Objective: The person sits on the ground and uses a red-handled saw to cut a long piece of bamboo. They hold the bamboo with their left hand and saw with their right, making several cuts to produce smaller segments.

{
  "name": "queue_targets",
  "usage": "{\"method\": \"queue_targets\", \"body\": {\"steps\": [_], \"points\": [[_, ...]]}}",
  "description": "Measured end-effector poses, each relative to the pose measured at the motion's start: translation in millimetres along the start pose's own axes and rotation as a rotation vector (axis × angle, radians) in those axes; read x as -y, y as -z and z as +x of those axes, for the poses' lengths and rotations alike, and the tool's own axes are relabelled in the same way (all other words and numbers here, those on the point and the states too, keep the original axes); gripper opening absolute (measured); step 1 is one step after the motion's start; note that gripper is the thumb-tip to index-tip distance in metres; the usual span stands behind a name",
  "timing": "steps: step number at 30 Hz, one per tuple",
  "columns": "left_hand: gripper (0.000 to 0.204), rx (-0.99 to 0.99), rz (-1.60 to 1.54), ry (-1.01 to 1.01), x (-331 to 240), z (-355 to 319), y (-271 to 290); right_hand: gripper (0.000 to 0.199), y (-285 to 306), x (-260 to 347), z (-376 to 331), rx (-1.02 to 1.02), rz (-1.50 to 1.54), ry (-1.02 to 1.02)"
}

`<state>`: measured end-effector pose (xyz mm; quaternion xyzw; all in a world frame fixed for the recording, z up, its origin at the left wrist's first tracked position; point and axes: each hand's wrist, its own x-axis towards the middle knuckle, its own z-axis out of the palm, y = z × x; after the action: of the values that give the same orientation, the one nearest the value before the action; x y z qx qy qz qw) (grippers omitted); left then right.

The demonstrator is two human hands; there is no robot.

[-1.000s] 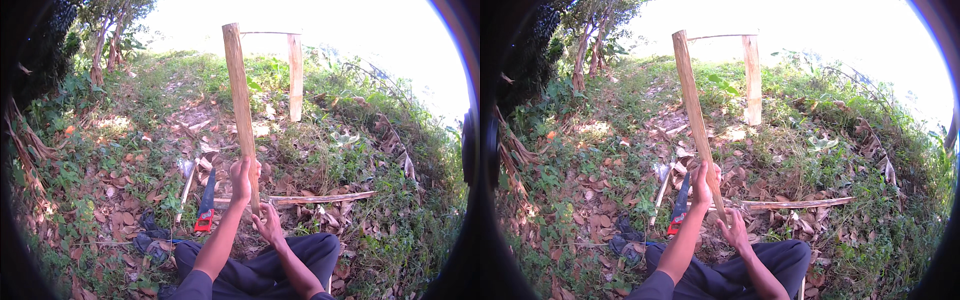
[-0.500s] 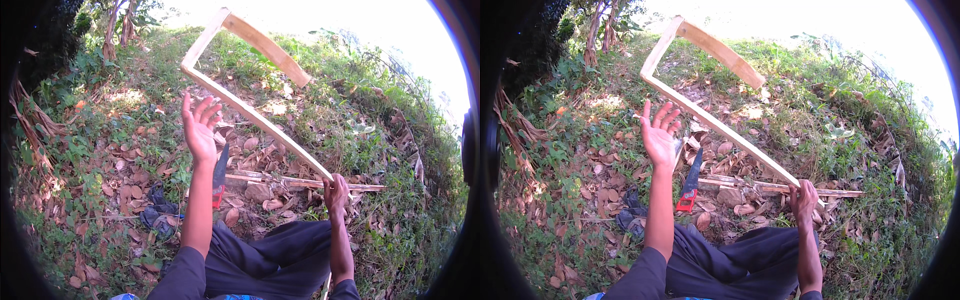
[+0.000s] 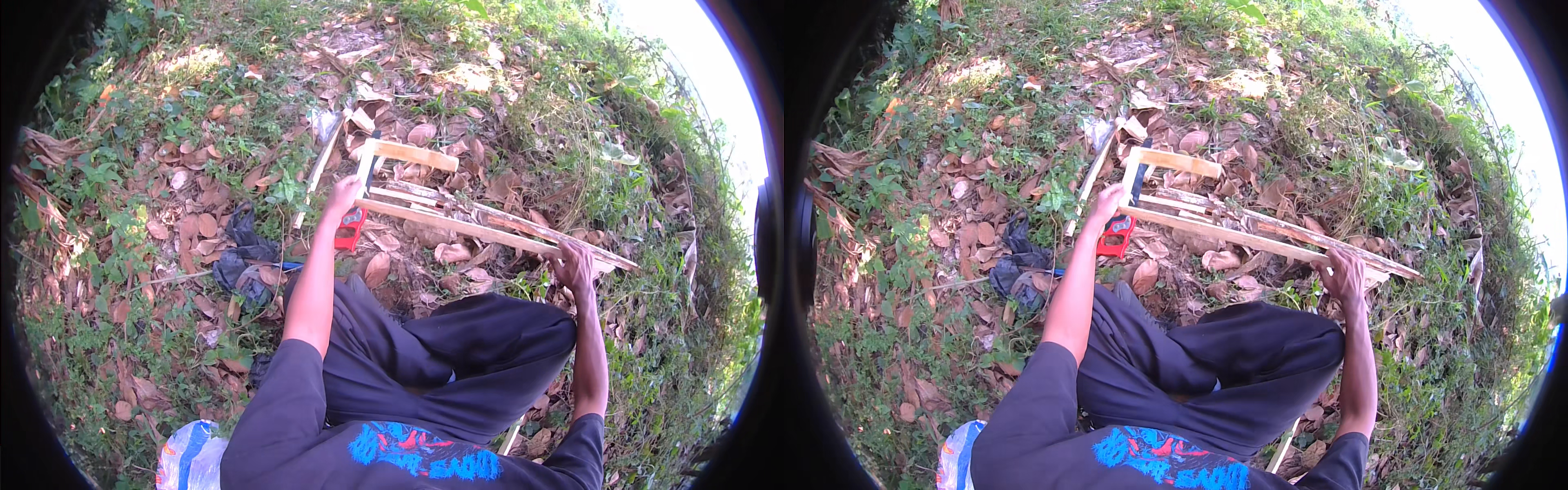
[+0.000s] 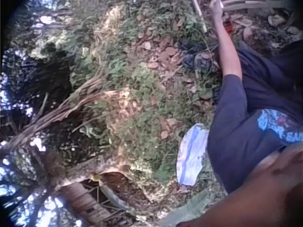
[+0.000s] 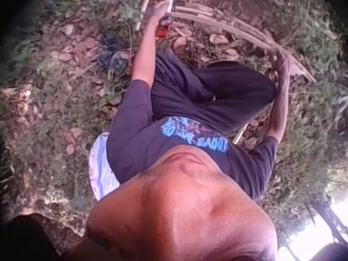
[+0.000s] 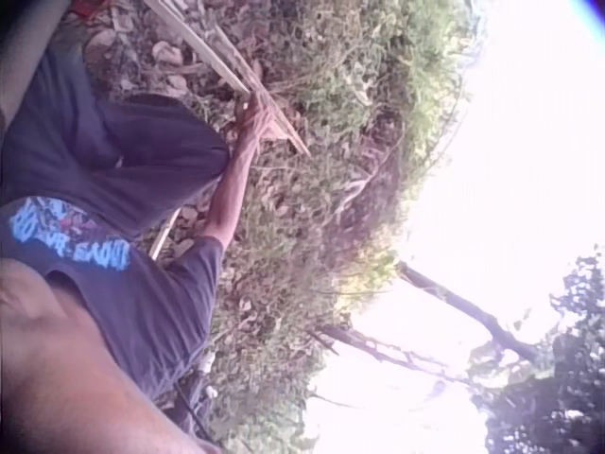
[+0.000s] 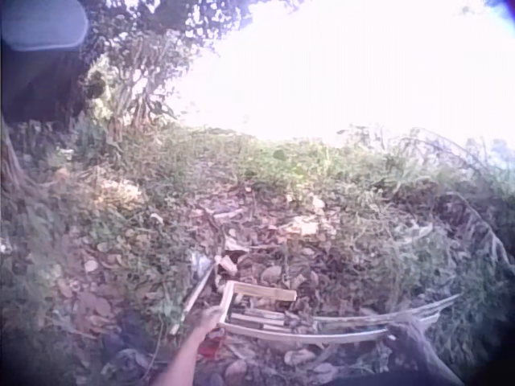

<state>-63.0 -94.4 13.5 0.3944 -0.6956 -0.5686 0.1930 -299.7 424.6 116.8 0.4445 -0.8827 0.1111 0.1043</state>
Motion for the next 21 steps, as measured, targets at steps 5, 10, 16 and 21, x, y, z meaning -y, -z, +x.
{"method": "queue_targets", "body": {"steps": [5, 10, 16, 21], "points": [[0.035, -0.001, 0.171, -0.217, 75.7, 23.4, -8.5, 0.045, -51.8, -34.1, 34.1, 0.172, -0.005, 0.016], [0.031, 0.002, 0.458, -0.226, 74.0, 15.5, -38.3, 0.046, -107.0, -67.3, 29.7, 0.361, -0.035, -0.085], [0.047, -0.291, 0.758, 0.028, 58.1, -5.6, -21.0, 0.053, -126.8, -52.1, 28.0, 0.542, 0.042, -0.227], [0.064, -0.173, 0.879, 0.402, 59.3, -17.5, -13.6, 0.052, -92.9, -40.6, 39.8, 0.481, 0.118, -0.258]]}}
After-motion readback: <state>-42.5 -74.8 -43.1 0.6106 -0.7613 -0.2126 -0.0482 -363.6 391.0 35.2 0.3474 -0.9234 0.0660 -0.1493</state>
